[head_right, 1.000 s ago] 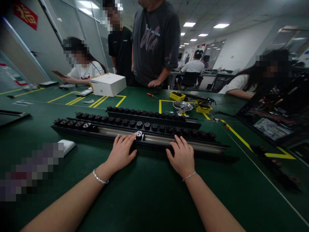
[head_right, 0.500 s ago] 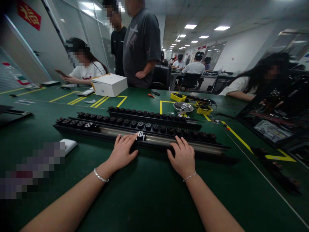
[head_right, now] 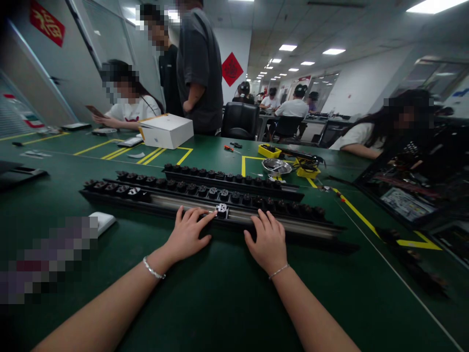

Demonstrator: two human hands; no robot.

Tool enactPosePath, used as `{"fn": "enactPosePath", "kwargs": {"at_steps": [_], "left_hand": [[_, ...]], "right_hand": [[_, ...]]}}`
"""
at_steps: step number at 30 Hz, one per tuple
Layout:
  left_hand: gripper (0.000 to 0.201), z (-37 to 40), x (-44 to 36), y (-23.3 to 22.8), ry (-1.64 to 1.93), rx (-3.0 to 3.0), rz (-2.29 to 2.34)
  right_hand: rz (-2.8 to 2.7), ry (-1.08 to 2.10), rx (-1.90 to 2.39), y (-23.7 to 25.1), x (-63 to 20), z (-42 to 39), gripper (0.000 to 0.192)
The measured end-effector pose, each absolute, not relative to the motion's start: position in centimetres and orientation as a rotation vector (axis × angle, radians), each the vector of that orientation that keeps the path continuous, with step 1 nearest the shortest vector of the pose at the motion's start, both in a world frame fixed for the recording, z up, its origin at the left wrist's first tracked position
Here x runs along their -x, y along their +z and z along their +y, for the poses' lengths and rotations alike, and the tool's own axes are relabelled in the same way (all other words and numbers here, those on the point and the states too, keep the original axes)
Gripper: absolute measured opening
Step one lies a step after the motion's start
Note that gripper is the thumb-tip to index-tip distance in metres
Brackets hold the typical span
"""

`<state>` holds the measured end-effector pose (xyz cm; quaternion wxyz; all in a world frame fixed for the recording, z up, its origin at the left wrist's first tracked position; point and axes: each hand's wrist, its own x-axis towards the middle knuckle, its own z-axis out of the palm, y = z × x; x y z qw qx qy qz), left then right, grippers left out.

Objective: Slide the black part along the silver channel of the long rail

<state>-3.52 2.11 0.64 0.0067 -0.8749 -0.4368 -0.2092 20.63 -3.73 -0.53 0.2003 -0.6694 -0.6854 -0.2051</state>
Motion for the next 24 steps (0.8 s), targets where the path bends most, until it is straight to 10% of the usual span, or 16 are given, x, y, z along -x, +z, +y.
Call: {"fn": "enactPosePath", "kwargs": {"at_steps": [24], "left_hand": [[0.062,1.9,3.5,0.5,-0.639,2.708,-1.341]], "right_hand": [[-1.609,-0.303,1.864,1.0,-11.7,1.2,0.035]]}}
